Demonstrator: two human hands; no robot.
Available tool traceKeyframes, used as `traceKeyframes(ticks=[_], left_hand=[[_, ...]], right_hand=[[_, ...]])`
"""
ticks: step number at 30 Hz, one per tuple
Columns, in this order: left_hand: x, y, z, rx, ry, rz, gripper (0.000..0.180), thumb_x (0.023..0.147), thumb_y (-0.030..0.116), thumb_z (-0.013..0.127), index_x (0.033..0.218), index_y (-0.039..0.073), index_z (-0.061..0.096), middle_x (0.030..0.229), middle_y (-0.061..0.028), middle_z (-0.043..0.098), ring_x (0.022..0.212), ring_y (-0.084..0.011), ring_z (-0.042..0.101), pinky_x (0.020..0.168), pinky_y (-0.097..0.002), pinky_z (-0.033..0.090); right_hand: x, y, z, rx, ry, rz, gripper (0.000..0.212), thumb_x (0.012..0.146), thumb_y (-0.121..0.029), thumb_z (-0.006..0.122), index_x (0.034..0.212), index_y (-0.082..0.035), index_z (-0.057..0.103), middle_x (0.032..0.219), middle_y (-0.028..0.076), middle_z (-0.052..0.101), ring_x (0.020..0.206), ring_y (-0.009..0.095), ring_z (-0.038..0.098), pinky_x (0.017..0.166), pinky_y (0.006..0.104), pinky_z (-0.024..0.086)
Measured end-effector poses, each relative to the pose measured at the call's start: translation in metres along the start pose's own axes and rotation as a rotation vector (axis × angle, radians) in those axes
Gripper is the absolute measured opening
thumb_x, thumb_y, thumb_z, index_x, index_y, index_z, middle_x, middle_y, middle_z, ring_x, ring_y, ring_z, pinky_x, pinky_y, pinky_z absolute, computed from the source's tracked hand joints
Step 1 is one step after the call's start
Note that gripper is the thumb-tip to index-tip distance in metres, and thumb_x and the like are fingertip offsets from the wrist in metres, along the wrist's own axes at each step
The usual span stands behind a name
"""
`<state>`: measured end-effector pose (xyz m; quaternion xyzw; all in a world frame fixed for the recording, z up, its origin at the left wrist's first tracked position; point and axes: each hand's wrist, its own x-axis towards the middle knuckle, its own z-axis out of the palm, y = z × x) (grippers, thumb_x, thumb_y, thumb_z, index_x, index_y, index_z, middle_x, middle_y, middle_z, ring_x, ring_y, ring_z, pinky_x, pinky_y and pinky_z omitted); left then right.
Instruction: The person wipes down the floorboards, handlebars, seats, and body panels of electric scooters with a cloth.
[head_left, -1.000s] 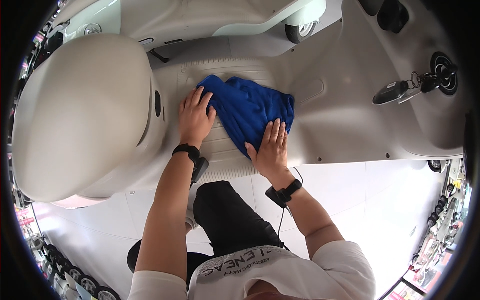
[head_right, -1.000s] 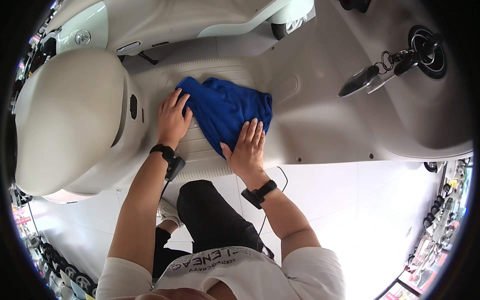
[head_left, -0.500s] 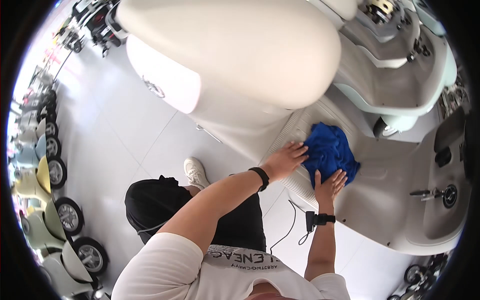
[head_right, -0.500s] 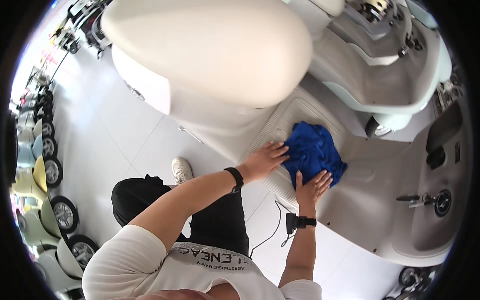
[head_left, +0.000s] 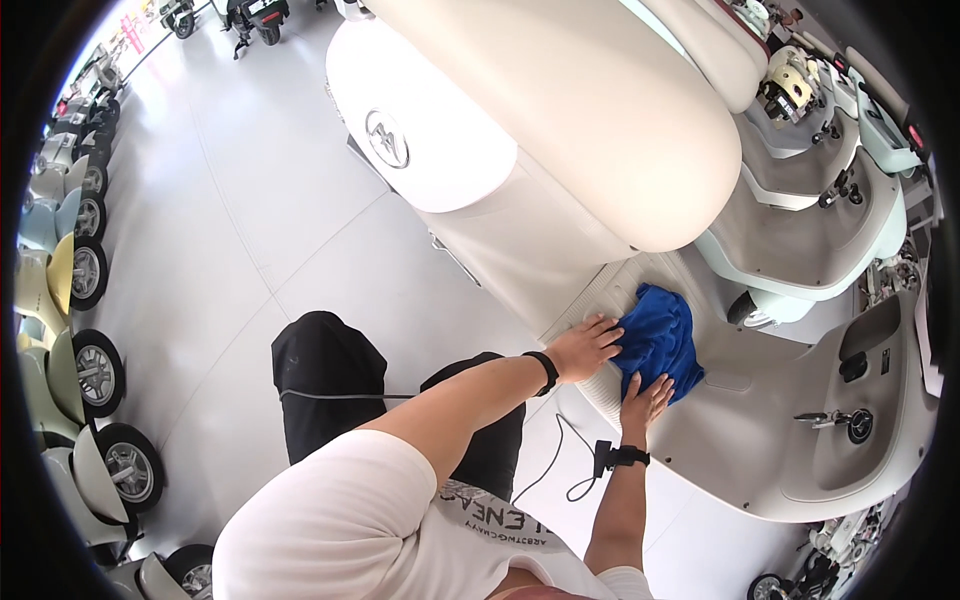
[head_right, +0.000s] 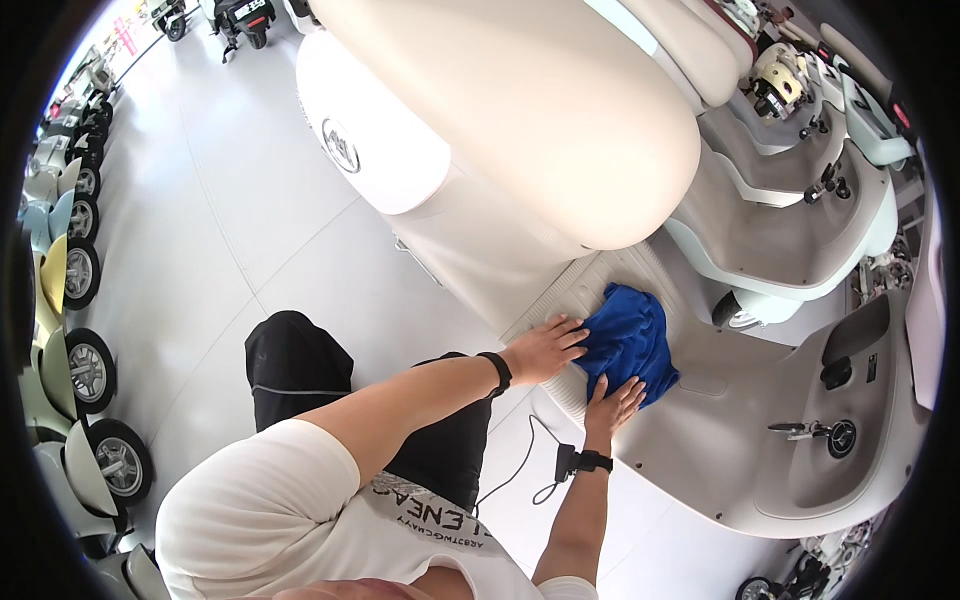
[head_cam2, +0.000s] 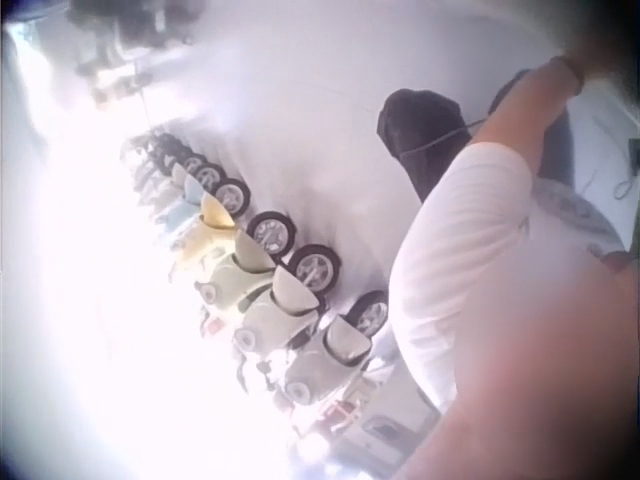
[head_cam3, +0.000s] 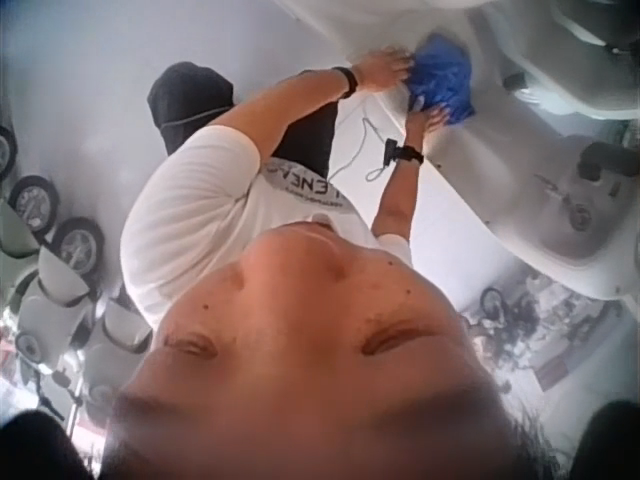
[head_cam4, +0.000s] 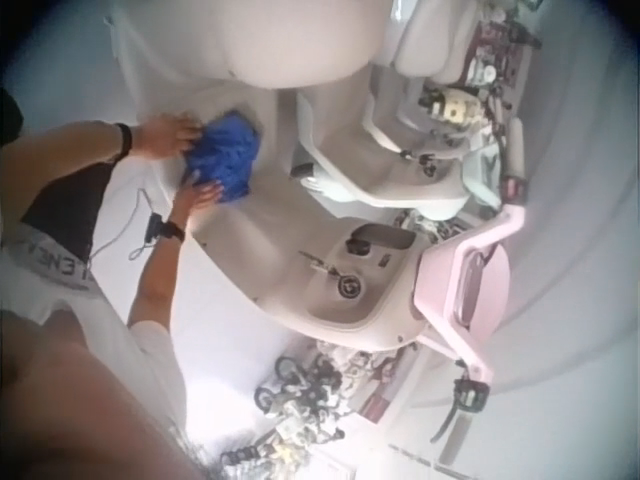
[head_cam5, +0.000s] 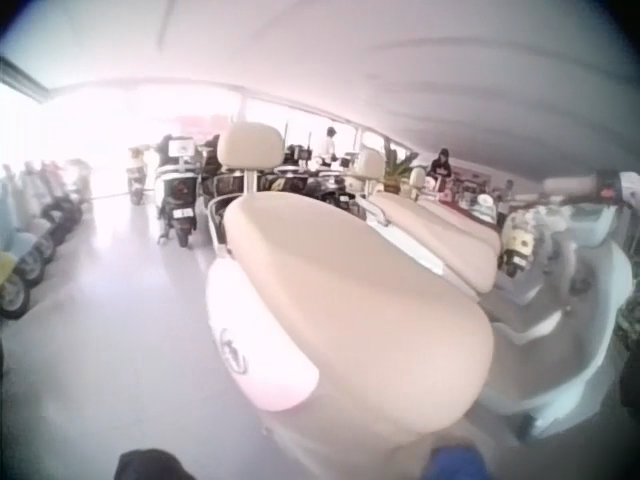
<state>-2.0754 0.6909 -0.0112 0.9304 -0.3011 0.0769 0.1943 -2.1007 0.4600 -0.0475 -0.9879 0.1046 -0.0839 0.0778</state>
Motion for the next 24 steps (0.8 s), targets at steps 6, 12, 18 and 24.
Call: traceKeyframes(ticks=[6, 12, 18, 24], left_hand=[[-0.001, -0.009, -0.005, -0.114, 0.133, 0.075, 0.030, 0.085, 0.019, 0.066, 0.114, 0.011, 0.065, 0.138, -0.0089, 0.053, 0.139, -0.0268, 0.036, 0.117, -0.0488, 0.022], [-0.026, -0.023, -0.015, -0.423, 0.155, 0.045, 0.022, 0.075, 0.008, 0.072, 0.095, 0.008, 0.063, 0.108, -0.0103, 0.059, 0.118, -0.0314, 0.051, 0.108, -0.0444, 0.036], [-0.094, -0.023, -0.102, -0.866, 0.212, -0.027, 0.029, 0.079, 0.007, 0.070, 0.106, 0.006, 0.060, 0.101, -0.0138, 0.060, 0.099, -0.0349, 0.060, 0.086, -0.0434, 0.048], [-0.162, -0.061, -0.170, -1.022, 0.316, -0.065, 0.034, 0.079, 0.009, 0.072, 0.111, 0.005, 0.060, 0.102, -0.0133, 0.061, 0.099, -0.0338, 0.060, 0.087, -0.0413, 0.049]], right_hand=[[-0.055, -0.046, -0.027, -0.063, 0.030, -0.067, 0.046, 0.094, -0.022, 0.057, 0.133, 0.002, 0.053, 0.139, 0.021, 0.050, 0.121, 0.040, 0.049, 0.106, 0.0476, 0.038], [-0.059, -0.068, -0.040, 0.199, 0.138, -0.057, 0.028, 0.079, -0.006, 0.066, 0.106, 0.000, 0.065, 0.102, 0.021, 0.065, 0.096, 0.039, 0.061, 0.090, 0.0460, 0.046], [-0.055, -0.135, -0.127, 0.439, 0.165, -0.001, 0.025, 0.082, -0.011, 0.067, 0.102, 0.004, 0.064, 0.083, 0.018, 0.069, 0.073, 0.024, 0.065, 0.074, 0.0375, 0.052], [-0.052, -0.246, -0.208, 0.466, 0.378, -0.183, 0.024, 0.085, -0.008, 0.066, 0.106, 0.004, 0.065, 0.087, 0.010, 0.069, 0.076, 0.015, 0.061, 0.078, 0.0319, 0.050]])
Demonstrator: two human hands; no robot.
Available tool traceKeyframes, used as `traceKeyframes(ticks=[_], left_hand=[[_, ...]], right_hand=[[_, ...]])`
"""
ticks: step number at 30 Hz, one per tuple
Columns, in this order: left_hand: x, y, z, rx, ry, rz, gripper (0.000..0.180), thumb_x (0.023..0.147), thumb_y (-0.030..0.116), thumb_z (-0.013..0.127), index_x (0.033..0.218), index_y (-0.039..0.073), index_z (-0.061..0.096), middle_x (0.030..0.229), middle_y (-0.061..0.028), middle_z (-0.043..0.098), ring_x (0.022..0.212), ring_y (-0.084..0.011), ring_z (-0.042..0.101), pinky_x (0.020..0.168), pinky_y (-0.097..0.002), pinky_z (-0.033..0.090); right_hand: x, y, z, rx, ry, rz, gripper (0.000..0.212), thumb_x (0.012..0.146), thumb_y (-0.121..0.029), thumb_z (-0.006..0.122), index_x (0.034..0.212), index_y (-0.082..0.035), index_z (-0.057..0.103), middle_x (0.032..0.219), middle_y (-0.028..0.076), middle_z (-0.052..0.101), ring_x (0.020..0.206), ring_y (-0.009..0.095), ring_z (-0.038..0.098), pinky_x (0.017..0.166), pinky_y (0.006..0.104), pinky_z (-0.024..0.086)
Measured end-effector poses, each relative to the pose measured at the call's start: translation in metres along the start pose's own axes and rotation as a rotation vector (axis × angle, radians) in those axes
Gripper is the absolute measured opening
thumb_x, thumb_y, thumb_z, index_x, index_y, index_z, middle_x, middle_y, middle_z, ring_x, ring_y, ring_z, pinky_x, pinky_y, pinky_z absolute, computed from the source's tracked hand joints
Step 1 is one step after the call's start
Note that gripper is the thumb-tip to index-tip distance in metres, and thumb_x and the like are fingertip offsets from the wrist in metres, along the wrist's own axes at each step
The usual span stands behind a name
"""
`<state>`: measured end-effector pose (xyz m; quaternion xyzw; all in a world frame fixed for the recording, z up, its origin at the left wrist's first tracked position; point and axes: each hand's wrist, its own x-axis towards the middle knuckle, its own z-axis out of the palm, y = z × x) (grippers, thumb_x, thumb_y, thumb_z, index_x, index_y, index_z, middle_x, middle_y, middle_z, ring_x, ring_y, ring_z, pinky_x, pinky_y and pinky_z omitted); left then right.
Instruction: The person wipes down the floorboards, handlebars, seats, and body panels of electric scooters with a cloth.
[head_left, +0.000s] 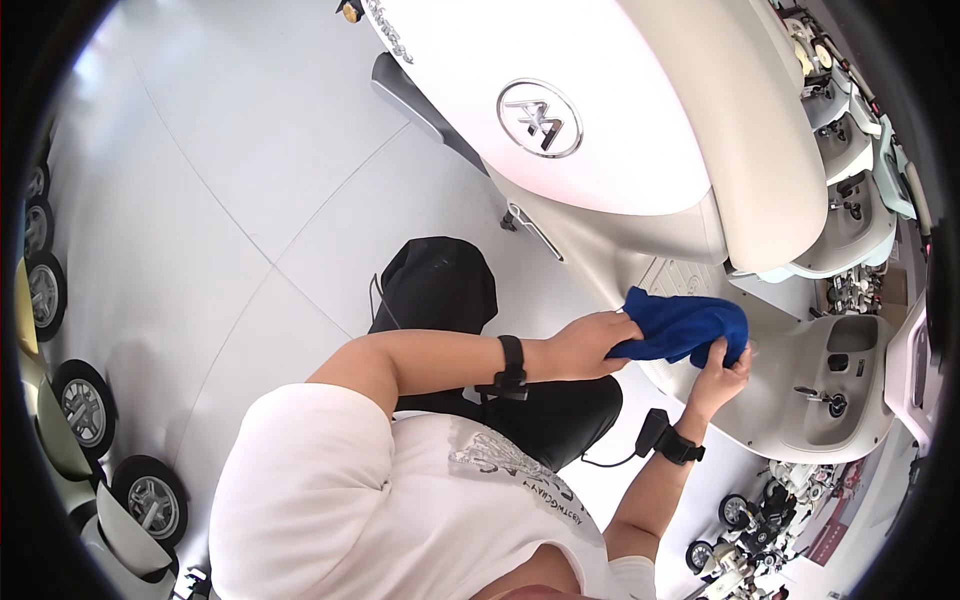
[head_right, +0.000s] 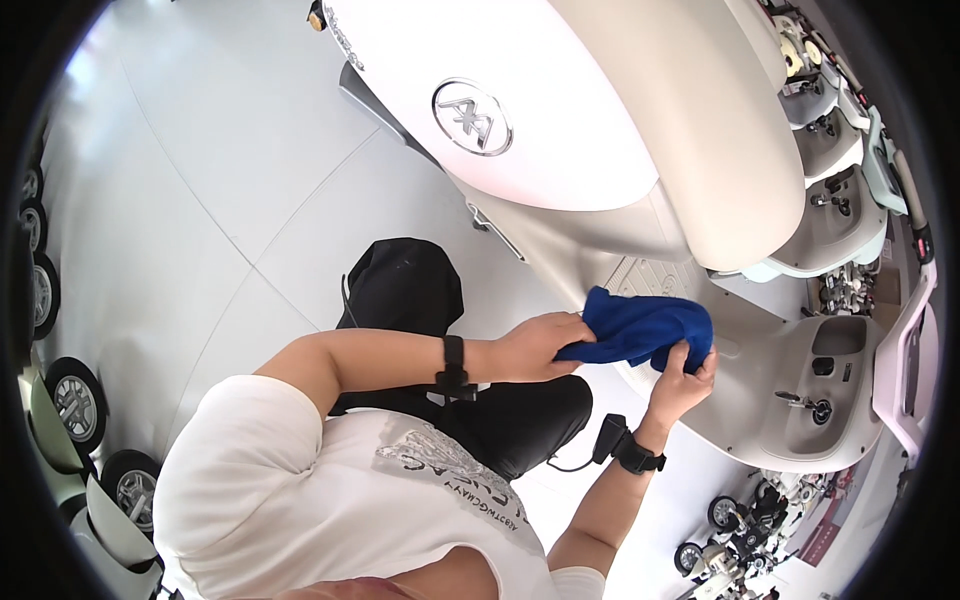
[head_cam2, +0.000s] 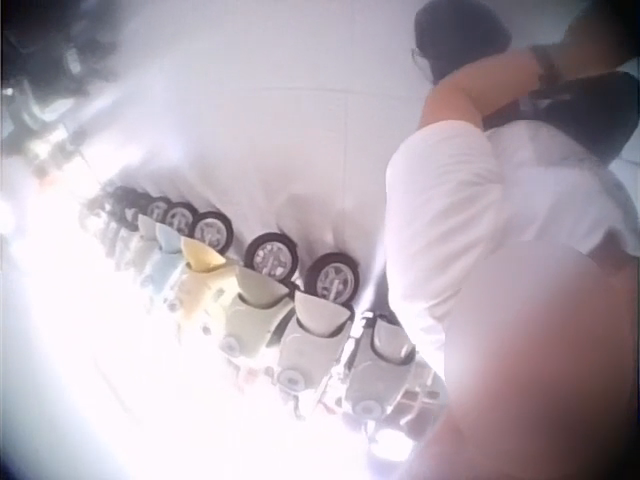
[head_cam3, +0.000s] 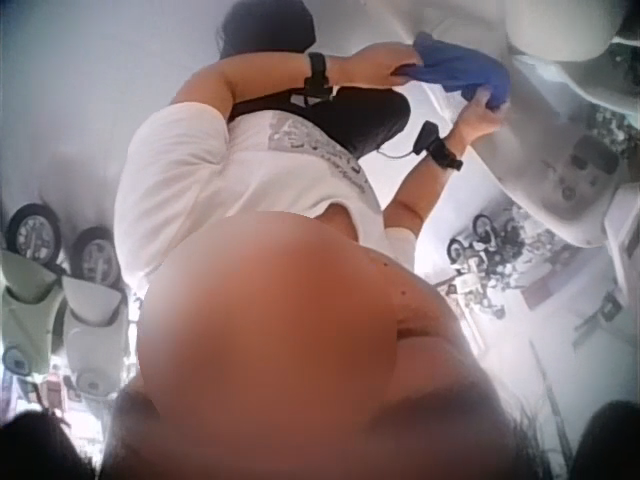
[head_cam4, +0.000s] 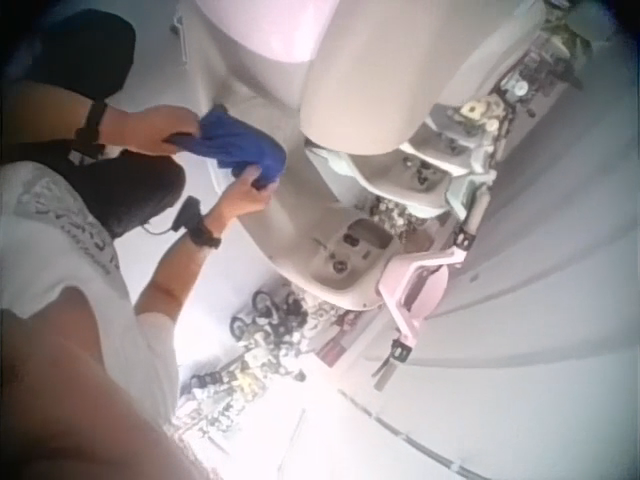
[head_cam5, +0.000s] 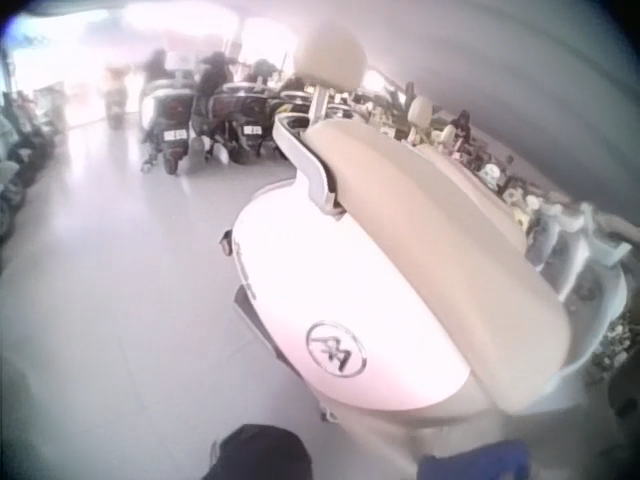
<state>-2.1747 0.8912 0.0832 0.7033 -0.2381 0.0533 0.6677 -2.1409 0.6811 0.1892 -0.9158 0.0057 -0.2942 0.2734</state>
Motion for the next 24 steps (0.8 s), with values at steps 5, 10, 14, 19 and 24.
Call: traceKeyframes(ticks=[5, 10, 14, 19, 24], left_hand=[[-0.057, -0.009, -0.084, 0.068, -0.039, 0.001, 0.031, 0.085, 0.011, 0.067, 0.115, 0.007, 0.062, 0.108, -0.0113, 0.062, 0.103, -0.0315, 0.060, 0.090, -0.0407, 0.050], [-0.138, -0.081, -0.169, 0.534, -0.231, -0.114, 0.035, 0.096, 0.015, 0.056, 0.130, 0.011, 0.059, 0.137, -0.0124, 0.053, 0.130, -0.0318, 0.047, 0.110, -0.0444, 0.038], [-0.164, -0.116, -0.197, 0.535, -0.460, -0.374, 0.046, 0.106, 0.034, 0.036, 0.147, 0.017, 0.044, 0.163, -0.0094, 0.017, 0.150, -0.0316, 0.013, 0.121, -0.0512, 0.014], [-0.125, -0.177, -0.219, 0.462, -0.343, -0.678, 0.049, 0.106, 0.041, 0.026, 0.148, 0.020, 0.042, 0.159, -0.0116, 0.029, 0.149, -0.0318, 0.019, 0.121, -0.0515, 0.012], [-0.161, -0.163, -0.215, 0.513, -0.244, -0.517, 0.055, 0.106, 0.038, 0.030, 0.155, 0.012, 0.024, 0.161, -0.0142, 0.022, 0.150, -0.0344, 0.015, 0.121, -0.0510, 0.011]], right_hand=[[0.037, -0.075, 0.002, 0.183, 0.159, -0.220, 0.020, 0.091, -0.006, 0.064, 0.108, 0.003, 0.064, 0.094, 0.005, 0.067, 0.081, 0.013, 0.061, 0.076, 0.0277, 0.051], [0.124, -0.155, 0.022, 0.131, 0.377, -0.446, 0.024, 0.093, -0.010, 0.065, 0.114, 0.002, 0.066, 0.103, 0.009, 0.071, 0.090, 0.014, 0.065, 0.081, 0.0283, 0.054], [0.204, -0.161, 0.053, -0.331, 0.397, -0.761, 0.025, 0.096, -0.018, 0.065, 0.115, -0.002, 0.065, 0.105, 0.007, 0.070, 0.092, 0.015, 0.066, 0.082, 0.0294, 0.052], [0.221, -0.131, 0.096, 0.373, 0.061, -0.692, 0.019, 0.101, -0.013, 0.056, 0.114, 0.000, 0.060, 0.112, 0.011, 0.067, 0.098, 0.016, 0.066, 0.088, 0.0290, 0.053], [0.253, -0.082, 0.074, 0.283, 0.006, -0.506, 0.019, 0.099, -0.014, 0.056, 0.108, 0.002, 0.062, 0.105, 0.014, 0.069, 0.087, 0.020, 0.069, 0.081, 0.0301, 0.057]])
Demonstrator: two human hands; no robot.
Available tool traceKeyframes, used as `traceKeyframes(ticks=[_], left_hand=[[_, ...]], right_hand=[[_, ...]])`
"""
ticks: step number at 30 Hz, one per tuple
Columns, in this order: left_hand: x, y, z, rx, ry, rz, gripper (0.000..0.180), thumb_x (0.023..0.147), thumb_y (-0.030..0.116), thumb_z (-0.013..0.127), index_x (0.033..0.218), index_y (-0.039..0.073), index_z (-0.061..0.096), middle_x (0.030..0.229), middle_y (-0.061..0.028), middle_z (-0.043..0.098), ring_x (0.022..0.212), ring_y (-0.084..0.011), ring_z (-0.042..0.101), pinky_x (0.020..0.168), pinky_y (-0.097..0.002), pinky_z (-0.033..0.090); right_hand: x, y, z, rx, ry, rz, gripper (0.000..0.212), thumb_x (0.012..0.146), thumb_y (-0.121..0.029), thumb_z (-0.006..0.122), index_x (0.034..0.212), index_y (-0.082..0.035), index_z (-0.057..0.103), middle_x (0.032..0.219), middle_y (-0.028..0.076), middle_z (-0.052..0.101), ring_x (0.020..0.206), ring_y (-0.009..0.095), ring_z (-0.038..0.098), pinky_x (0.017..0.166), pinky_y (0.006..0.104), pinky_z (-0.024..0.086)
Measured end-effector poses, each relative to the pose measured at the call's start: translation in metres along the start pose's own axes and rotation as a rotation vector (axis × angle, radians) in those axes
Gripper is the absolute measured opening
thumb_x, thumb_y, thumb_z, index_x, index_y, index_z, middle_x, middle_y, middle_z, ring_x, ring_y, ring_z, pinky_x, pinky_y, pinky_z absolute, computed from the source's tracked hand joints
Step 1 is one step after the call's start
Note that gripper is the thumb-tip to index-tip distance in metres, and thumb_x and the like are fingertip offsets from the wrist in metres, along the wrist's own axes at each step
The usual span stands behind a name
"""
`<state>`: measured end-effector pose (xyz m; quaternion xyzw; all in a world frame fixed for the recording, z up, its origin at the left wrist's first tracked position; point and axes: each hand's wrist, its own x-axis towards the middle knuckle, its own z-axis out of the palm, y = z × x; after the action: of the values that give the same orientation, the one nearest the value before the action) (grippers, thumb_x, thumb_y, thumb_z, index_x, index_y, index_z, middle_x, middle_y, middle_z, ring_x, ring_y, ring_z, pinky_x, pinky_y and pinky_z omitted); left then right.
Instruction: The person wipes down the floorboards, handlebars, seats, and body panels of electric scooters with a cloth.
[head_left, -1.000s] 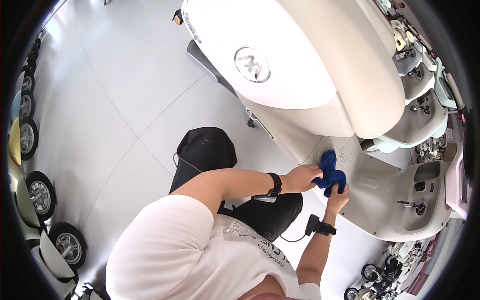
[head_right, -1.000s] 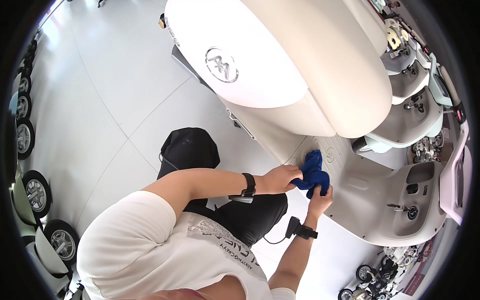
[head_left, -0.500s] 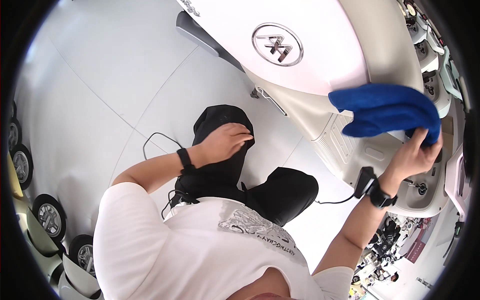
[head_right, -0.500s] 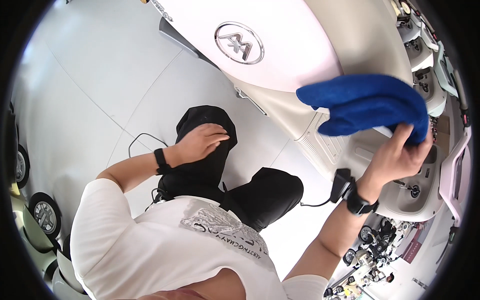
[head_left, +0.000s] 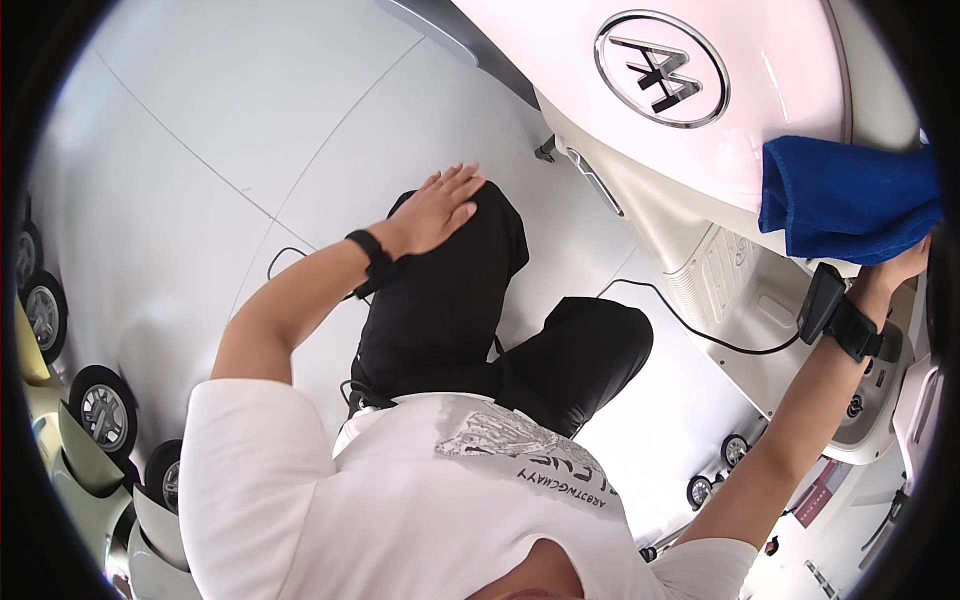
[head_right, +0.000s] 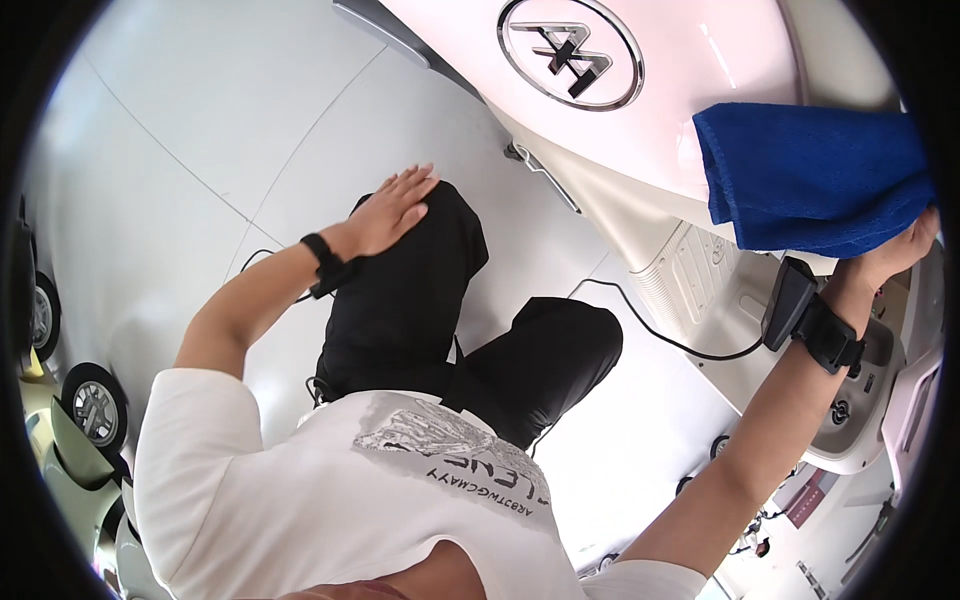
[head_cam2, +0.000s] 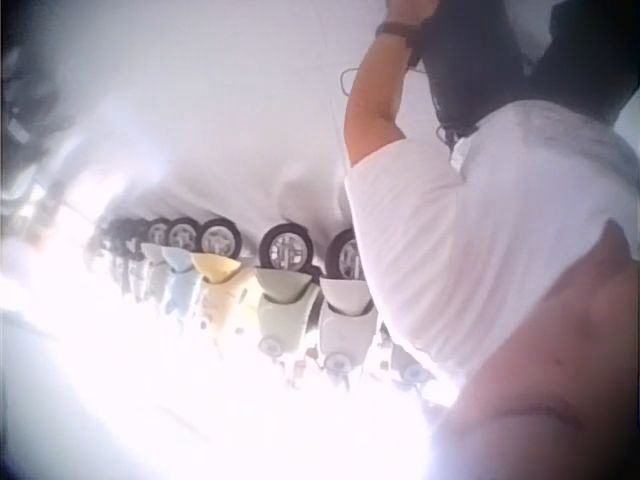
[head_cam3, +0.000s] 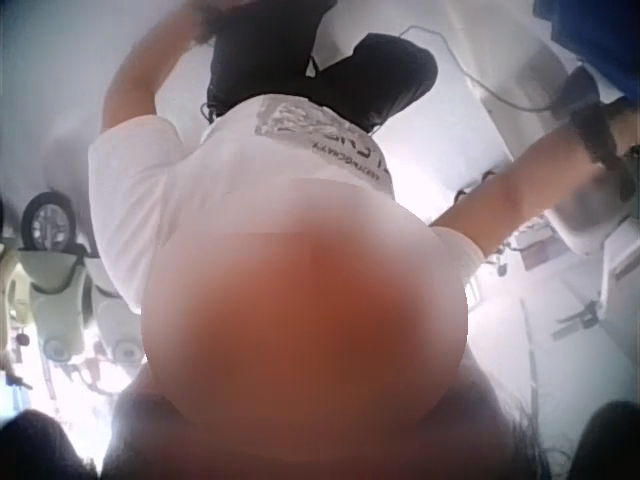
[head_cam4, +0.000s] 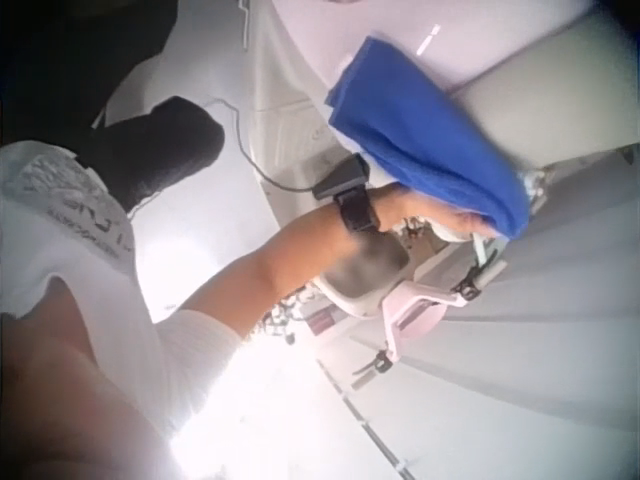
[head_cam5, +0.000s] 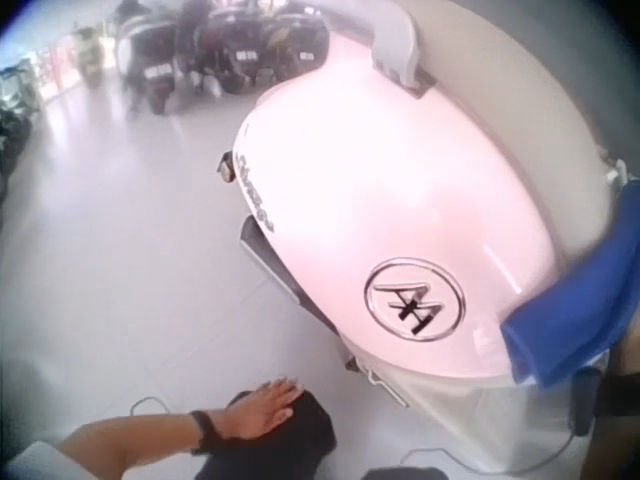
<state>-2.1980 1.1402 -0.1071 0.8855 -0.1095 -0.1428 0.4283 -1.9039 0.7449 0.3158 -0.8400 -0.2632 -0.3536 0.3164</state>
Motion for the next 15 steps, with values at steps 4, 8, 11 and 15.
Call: traceKeyframes(ticks=[4, 8, 11, 15], left_hand=[[-0.081, 0.048, -0.018, 0.073, -0.209, 0.232, 0.057, 0.103, 0.029, 0.043, 0.155, 0.013, 0.025, 0.162, -0.0088, 0.018, 0.151, -0.0318, 0.010, 0.122, -0.0493, 0.012], [-0.070, 0.028, -0.026, 0.169, -0.256, 0.338, 0.053, 0.105, 0.037, 0.039, 0.154, 0.022, 0.029, 0.163, -0.0033, 0.020, 0.151, -0.0286, 0.012, 0.122, -0.0500, 0.012], [-0.031, 0.017, -0.027, 0.108, -0.169, 0.273, 0.050, 0.106, 0.040, 0.032, 0.152, 0.023, 0.033, 0.161, -0.0070, 0.023, 0.149, -0.0294, 0.017, 0.122, -0.0508, 0.011], [0.025, -0.023, -0.019, 0.085, -0.120, -0.146, 0.050, 0.106, 0.043, 0.026, 0.148, 0.021, 0.041, 0.155, -0.0091, 0.037, 0.147, -0.0281, 0.026, 0.121, -0.0515, 0.014]], right_hand=[[0.013, 0.069, -0.054, 0.022, -0.094, 0.102, 0.036, 0.103, -0.018, 0.047, 0.130, 0.005, 0.054, 0.128, 0.017, 0.062, 0.108, 0.025, 0.064, 0.092, 0.0331, 0.053], [0.029, 0.113, -0.080, -0.007, -0.197, 0.103, 0.038, 0.105, -0.020, 0.042, 0.133, 0.004, 0.052, 0.134, 0.016, 0.058, 0.116, 0.025, 0.060, 0.098, 0.0332, 0.050], [0.028, 0.120, -0.098, -0.182, -0.326, 0.024, 0.040, 0.105, -0.022, 0.041, 0.134, 0.004, 0.051, 0.135, 0.016, 0.057, 0.118, 0.025, 0.059, 0.099, 0.0332, 0.049], [0.023, 0.119, -0.091, -0.276, -0.396, -0.019, 0.040, 0.105, -0.022, 0.041, 0.134, 0.004, 0.051, 0.134, 0.015, 0.057, 0.117, 0.025, 0.059, 0.099, 0.0333, 0.049]])
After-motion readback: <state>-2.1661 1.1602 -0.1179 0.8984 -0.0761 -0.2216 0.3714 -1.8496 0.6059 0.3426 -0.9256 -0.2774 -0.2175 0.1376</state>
